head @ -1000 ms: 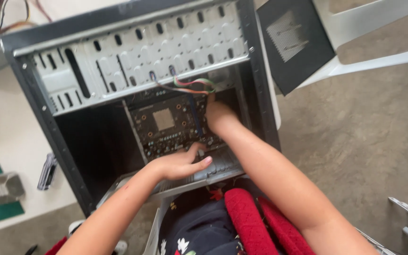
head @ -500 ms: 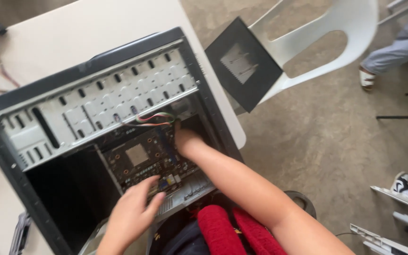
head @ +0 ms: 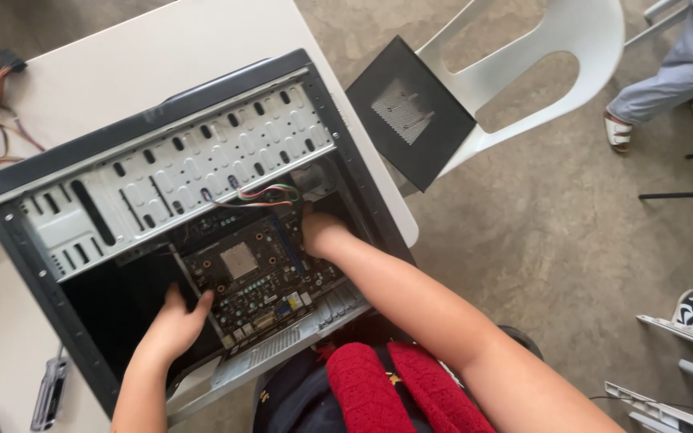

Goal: Installing a motherboard and a power supply unit into a computer chassis.

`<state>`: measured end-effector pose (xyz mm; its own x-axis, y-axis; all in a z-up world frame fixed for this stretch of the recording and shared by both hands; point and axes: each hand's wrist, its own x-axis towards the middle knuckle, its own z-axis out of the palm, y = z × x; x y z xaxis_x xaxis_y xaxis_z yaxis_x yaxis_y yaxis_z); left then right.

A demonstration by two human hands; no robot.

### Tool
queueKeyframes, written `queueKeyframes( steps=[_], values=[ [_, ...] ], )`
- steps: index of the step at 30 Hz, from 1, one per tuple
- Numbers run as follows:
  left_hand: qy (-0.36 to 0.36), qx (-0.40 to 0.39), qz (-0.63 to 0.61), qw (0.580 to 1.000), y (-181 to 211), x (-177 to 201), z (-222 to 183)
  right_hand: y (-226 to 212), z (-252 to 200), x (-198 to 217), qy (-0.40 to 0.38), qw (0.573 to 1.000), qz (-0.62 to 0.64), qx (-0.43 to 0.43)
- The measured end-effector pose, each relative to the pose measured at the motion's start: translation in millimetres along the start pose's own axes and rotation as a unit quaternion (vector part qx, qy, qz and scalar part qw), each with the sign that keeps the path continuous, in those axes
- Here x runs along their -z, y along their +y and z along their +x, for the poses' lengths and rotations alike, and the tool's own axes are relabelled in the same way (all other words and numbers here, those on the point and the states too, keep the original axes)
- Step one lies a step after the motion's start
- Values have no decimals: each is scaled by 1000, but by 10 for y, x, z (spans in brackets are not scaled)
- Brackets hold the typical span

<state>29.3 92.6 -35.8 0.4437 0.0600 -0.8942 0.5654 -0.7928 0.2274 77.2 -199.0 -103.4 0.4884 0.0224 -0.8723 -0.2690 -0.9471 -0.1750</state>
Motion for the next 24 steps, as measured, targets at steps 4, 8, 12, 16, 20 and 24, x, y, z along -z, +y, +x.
queueKeyframes(
  steps=[4, 8, 12, 16, 20, 24],
  values=[
    [45, -59, -1, 997, -32, -66, 110, 2, -65, -58, 69, 994, -57, 61],
    [43, -53, -49, 996, -195, -141, 602, 62, 44, -110, 76, 993, -76, 57],
    [58, -46, -52, 996, -250, -88, 745, 204, 336, -201, 104, 990, -75, 65],
    [44, -25, -89, 995, -203, -86, 632, 165, 200, -144, 103, 989, -81, 74],
    [22, -14, -201, 979, -69, 32, 265, 54, -31, -70, 87, 991, -72, 70],
    [1, -17, -321, 947, -9, 57, 71, 36, -190, -18, 56, 993, -79, 65]
  ],
)
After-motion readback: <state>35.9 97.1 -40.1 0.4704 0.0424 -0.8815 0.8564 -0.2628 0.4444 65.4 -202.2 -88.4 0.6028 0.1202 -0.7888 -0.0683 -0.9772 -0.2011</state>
